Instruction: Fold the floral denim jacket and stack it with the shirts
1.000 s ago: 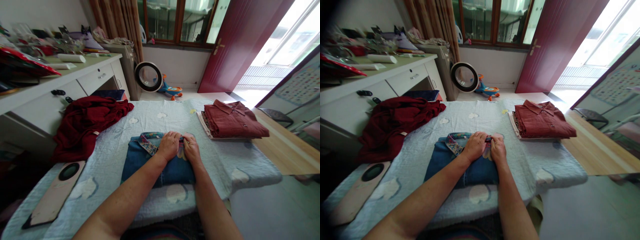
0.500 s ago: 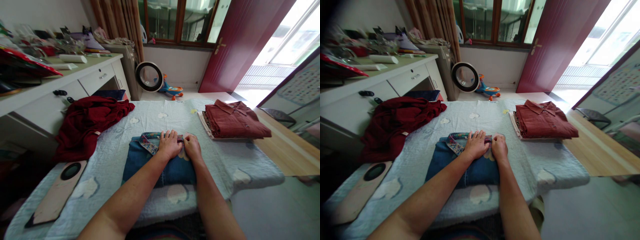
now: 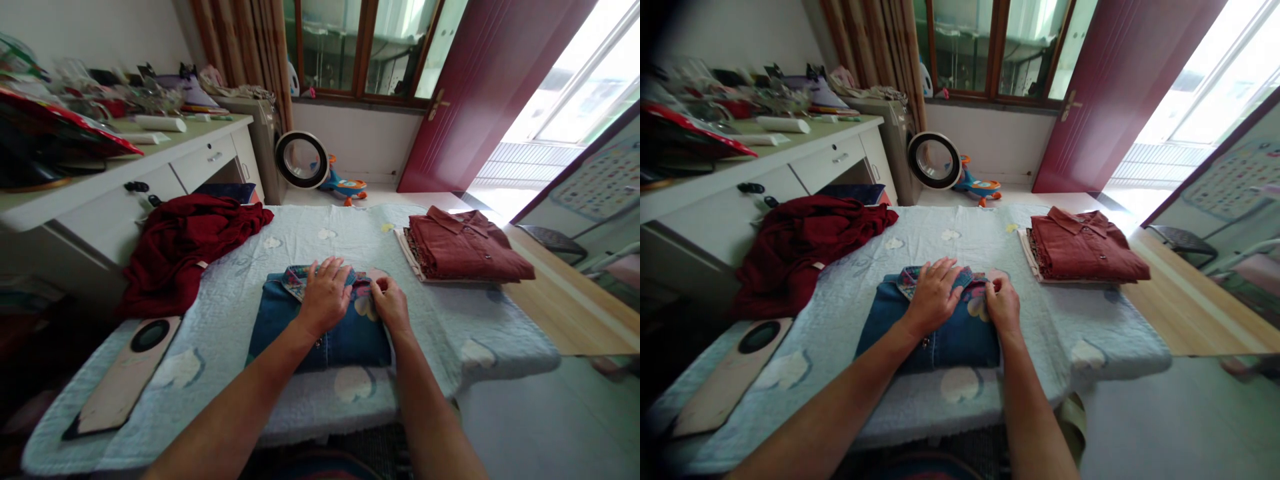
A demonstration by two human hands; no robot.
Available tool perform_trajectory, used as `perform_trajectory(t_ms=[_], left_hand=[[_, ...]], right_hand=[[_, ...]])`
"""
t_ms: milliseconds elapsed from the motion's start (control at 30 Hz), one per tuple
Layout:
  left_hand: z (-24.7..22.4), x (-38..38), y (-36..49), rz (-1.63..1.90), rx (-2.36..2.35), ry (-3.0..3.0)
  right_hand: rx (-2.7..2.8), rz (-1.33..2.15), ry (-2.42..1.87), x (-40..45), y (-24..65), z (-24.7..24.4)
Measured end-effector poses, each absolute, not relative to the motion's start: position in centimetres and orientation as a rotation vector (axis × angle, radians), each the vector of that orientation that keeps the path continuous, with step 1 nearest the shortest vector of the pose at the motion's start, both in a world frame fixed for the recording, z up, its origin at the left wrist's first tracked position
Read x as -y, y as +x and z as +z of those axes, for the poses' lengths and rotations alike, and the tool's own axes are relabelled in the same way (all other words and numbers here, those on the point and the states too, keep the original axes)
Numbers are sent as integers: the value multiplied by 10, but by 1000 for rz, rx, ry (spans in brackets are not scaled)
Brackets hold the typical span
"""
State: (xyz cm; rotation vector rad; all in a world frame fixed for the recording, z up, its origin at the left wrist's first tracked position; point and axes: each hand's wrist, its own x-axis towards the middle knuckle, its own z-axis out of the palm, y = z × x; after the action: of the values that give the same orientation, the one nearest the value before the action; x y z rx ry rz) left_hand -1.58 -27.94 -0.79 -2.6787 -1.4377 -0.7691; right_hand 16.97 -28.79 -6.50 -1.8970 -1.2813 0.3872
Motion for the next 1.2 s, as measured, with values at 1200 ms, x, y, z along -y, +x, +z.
perform_trajectory(t_ms=[1200], left_hand=[[-61, 276, -79, -466, 1656, -2744]], right_hand=[[2018, 148, -1855, 293, 95, -69]])
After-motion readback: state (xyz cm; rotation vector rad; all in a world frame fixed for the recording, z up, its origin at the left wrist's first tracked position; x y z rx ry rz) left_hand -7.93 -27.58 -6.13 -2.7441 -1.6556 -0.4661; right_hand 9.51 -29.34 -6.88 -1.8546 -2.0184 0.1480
